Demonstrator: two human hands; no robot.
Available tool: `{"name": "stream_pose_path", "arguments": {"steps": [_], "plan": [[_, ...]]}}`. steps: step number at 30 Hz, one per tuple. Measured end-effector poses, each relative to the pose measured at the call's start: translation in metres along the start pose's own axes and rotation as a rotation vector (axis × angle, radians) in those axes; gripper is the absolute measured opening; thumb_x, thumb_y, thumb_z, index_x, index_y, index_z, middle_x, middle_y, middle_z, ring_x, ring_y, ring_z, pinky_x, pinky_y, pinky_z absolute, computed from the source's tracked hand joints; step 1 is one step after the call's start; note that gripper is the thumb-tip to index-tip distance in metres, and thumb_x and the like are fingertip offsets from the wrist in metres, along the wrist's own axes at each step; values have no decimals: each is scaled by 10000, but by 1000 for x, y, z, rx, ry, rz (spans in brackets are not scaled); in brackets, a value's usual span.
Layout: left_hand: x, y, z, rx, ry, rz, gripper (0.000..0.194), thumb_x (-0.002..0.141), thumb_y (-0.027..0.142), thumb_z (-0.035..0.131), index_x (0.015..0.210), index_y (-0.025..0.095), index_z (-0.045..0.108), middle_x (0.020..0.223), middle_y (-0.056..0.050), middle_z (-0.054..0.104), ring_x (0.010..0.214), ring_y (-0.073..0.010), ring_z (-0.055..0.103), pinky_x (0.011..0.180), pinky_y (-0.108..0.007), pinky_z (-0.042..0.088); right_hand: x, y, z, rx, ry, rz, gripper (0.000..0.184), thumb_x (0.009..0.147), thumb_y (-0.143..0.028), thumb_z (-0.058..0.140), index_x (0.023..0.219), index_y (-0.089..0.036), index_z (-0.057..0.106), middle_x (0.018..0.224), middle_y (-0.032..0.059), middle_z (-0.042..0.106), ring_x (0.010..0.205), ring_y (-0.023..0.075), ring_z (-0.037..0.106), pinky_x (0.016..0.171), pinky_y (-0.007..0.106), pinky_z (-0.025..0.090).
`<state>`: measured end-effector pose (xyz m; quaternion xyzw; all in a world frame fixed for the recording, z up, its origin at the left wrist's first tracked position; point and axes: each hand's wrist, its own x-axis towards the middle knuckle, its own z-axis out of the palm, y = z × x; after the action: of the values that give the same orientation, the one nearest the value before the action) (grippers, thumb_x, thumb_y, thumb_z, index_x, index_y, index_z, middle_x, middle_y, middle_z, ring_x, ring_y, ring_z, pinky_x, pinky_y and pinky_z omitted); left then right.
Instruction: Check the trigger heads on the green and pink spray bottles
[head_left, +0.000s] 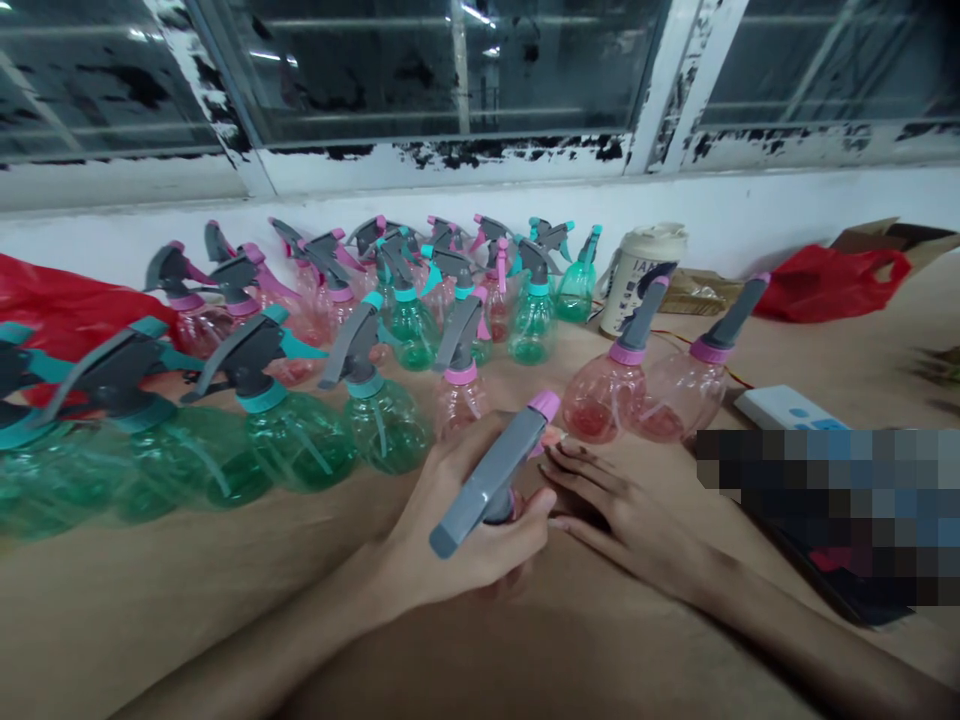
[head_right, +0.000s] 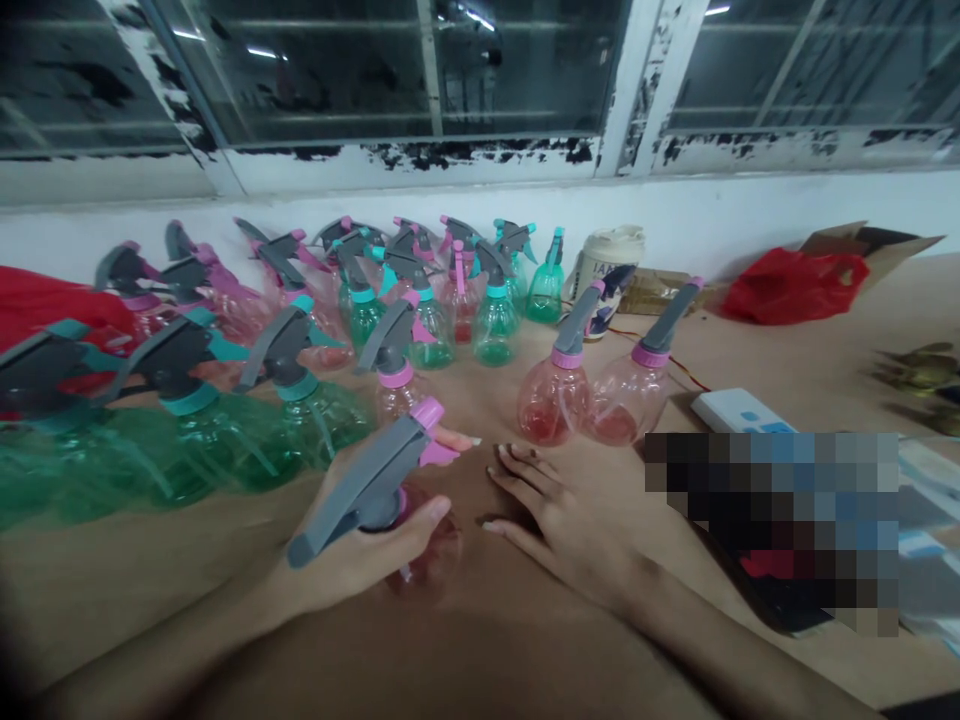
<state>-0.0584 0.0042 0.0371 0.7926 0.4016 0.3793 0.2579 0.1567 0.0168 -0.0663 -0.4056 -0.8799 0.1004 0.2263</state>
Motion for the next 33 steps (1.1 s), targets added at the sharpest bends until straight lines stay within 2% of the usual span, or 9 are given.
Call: {"name": "stream_pose_path", "arguments": {"steps": [5,10,13,20,25,27,29,31,33], "plan": [[0,-2,0,94,14,105,381,721,179,611,1082,217,496,786,11,592,707,-179,594,710,-330,484,-1,0,1,22,22,1,487,895,-404,472,1336,-198,442,1386,101,460,1305,252,367,1048,501,347],[3,-1,-1,38,8,65,168,727,190,583,865,220,493,628,50,518,507,-135,536,536,-285,469,0,0,-1,11,0,-5,489,890,-409,481,1325,-186,452,1383,101,464,1301,247,374,1048,482,359],[3,0,-1,-35,9,64,122,728,188,560,810,221,476,600,61,502,441,-107,505,462,-250,441,0,1,-2,15,-5,-10,501,882,-414,498,1324,-180,451,1382,103,466,1306,242,366,1054,471,356],[6,3,-1,30,-8,69,18,794,208,495,805,204,509,705,10,588,603,-145,594,586,-279,487,1,1,-2,15,-10,-6,485,889,-402,487,1322,-186,458,1388,104,458,1307,248,362,1053,473,351],[7,3,-3,20,9,105,135,818,209,501,690,205,460,555,50,462,476,-119,499,469,-249,412,1,-1,-3,28,-2,5,484,888,-417,478,1323,-204,462,1387,94,461,1305,254,365,1053,482,348],[7,3,-3,1,10,104,111,827,217,507,721,194,489,625,27,516,517,-125,535,491,-249,440,2,-2,-4,28,-22,14,495,886,-429,477,1320,-190,468,1389,101,457,1308,257,360,1059,474,343],[7,3,-3,-17,19,101,42,831,219,519,821,181,534,752,-4,585,640,-147,601,603,-264,498,2,-3,-5,26,-34,21,501,884,-436,479,1316,-183,473,1388,106,457,1307,259,361,1063,468,341],[6,2,-2,-17,48,112,110,808,211,549,913,178,550,863,-26,616,769,-174,626,723,-291,514,2,-2,-5,27,-38,25,507,882,-439,482,1321,-187,465,1385,105,462,1305,255,364,1061,467,342],[5,2,-1,1,69,109,184,776,192,570,959,184,550,891,-26,618,728,-162,624,736,-306,515,2,0,-5,29,-47,24,513,884,-436,480,1334,-189,447,1390,99,457,1311,245,356,1063,465,339]]}}
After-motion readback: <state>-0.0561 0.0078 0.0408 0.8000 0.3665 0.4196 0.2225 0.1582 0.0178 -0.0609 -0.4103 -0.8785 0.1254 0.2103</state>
